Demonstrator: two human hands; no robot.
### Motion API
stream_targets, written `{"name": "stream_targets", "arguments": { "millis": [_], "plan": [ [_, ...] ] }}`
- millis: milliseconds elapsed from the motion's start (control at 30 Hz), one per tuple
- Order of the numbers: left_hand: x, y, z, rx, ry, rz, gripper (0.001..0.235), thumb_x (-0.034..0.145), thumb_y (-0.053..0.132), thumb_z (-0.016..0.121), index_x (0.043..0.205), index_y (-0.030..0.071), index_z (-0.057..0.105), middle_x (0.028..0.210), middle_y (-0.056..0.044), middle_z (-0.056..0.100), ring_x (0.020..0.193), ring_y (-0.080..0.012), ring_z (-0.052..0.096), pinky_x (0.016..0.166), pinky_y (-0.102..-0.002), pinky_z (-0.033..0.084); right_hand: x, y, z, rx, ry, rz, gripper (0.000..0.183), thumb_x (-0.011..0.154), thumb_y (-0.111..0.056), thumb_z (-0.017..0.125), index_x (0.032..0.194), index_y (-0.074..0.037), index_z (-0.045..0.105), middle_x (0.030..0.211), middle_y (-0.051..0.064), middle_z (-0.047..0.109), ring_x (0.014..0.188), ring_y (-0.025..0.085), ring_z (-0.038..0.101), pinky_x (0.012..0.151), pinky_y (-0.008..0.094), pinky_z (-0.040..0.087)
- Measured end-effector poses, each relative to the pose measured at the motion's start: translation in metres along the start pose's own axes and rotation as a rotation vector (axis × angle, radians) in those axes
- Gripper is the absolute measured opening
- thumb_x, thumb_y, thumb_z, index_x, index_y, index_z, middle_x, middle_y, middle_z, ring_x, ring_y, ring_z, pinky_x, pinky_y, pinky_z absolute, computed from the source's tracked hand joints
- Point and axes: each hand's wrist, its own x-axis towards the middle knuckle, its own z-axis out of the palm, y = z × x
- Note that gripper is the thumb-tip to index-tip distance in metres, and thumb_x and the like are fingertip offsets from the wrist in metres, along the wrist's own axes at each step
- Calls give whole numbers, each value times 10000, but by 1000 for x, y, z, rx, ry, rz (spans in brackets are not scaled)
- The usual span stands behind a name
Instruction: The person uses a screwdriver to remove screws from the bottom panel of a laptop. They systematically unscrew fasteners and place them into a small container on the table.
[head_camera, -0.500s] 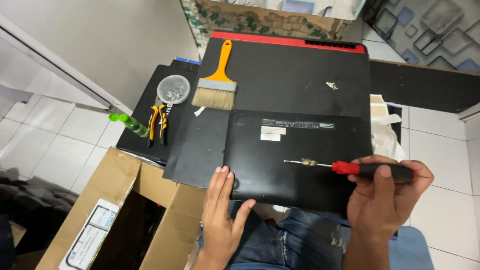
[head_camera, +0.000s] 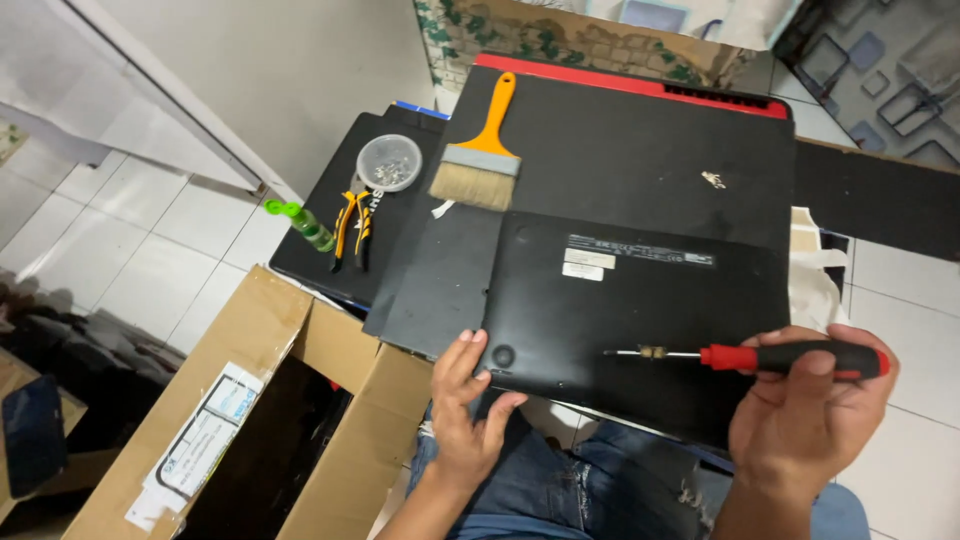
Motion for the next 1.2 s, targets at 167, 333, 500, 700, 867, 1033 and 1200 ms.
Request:
{"name": "stream_targets", "arguments": {
  "millis": [167,333,500,700,867,1033,1200],
  "plan": [
    [-2,-5,-1,-30,42,20,454,941,131,783,1243,107,446,1393,-216,615,1376,-401,562,1182,-530,463,-1,-1,2,4,-2,-16,574,1028,-542,701,1326,-133,431,997,134,611,916,226,652,868,329,591],
    [-4,0,-5,9,76,36,483,967,101,753,1373,43,499,1353,-180,641,1341,-372,593,1180,-516,519,0,2,0,32,3,-24,609,999,-554,735,1324,-133,438,974,125,605,924,216,655,888,290,578],
    [11,33,-9,233,-203,-53,635,971,320,749,1475,30,494,1545,-136,487,1499,-393,419,1246,-559,321,1,7,1,148,51,-23,586,959,-503,778,1284,-134,459,959,138,617,883,237,644,849,337,588],
    [57,71,2,375,-608,-5,725,1016,505,565,1520,2,424,1625,-170,386,1537,-361,312,1231,-552,243,-10,-5,-2,291,260,-76,384,982,-450,732,1188,-194,533,975,47,601,901,201,596,856,337,512],
    [69,79,39,494,-731,111,863,976,596,568,1505,-66,410,1609,-257,362,1521,-391,297,1229,-514,270,-19,-18,-16,380,398,-26,345,936,-431,775,1120,-218,575,969,46,586,896,209,581,822,334,522],
    [57,108,74,336,-993,437,1007,675,523,785,1477,3,470,1555,-194,467,1499,-362,365,1207,-527,265,-14,-39,-55,184,515,-158,405,985,-514,700,1197,-211,536,916,32,544,680,133,468,488,194,337],
    [86,116,54,-582,-973,217,276,1063,168,510,1246,3,635,1291,-214,674,1245,-394,638,1088,-519,467,-12,-42,-112,151,607,-303,372,999,-501,730,1175,-209,582,968,-21,571,936,88,576,812,241,435]
  ]
}}
